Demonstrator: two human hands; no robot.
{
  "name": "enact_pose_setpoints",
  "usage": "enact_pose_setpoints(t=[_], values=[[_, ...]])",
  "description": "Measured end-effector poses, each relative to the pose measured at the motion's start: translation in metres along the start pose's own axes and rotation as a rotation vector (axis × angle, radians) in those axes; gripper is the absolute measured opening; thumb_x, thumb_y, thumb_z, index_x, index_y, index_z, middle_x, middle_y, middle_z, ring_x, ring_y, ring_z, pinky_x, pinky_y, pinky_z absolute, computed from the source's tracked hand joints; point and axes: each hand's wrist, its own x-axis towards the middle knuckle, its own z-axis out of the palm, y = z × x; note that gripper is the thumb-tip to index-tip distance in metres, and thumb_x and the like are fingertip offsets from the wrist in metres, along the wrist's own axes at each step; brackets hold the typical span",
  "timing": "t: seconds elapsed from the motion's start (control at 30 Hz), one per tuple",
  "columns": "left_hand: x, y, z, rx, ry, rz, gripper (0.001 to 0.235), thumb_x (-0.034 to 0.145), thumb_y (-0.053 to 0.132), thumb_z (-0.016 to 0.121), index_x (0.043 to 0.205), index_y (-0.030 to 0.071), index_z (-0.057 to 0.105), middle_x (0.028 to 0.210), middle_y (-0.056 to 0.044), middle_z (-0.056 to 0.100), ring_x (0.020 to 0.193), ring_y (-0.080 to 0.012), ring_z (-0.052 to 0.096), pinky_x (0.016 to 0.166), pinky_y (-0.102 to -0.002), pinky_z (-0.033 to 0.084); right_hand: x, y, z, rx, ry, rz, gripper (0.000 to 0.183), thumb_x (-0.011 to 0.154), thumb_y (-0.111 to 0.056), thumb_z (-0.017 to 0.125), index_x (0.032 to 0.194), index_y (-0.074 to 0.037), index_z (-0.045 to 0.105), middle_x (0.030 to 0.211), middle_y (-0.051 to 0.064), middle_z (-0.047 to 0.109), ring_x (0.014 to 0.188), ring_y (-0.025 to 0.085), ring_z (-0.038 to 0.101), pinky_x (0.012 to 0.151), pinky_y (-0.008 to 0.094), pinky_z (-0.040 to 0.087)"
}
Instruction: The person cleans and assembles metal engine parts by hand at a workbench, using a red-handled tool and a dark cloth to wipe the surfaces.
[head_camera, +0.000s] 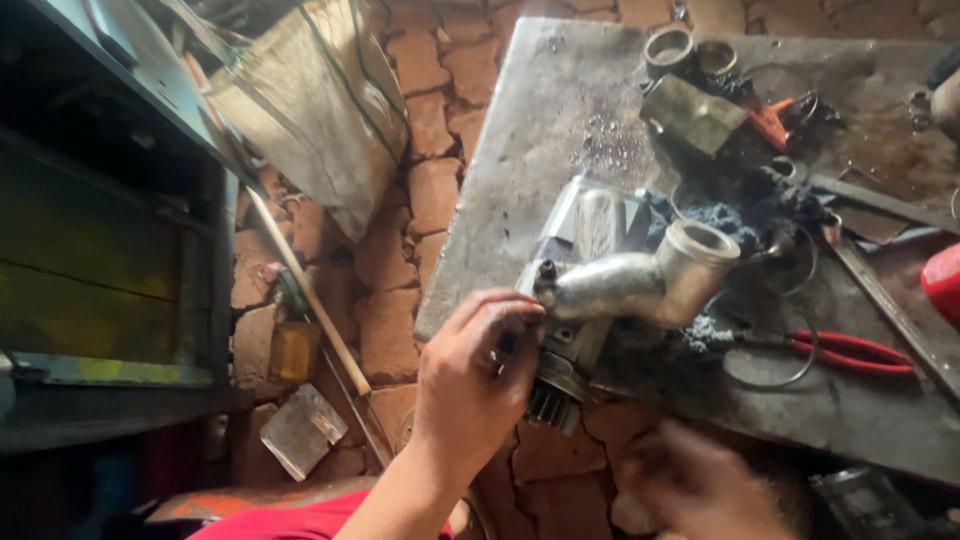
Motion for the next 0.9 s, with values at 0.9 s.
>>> enact_pose_setpoints(t=[0.9], values=[[0.005, -0.007, -0.005, 0.115, -0.084, 0.098, 0.021, 0.085, -0.003, 0.069, 0.105, 0.005, 0.069, 0.105, -0.012, 0.071, 0.094, -0.0312, 0.074, 0.078, -0.036, 0.059, 0.110, 0.148, 0.113, -0.322, 0.476, -0.788, 0.048, 0.076, -0.025, 0.076, 0.120, -0.006, 0.066, 0.096, 0.015, 0.074, 0.094, 0.034, 0.071, 0.081, 0.046, 0.057]])
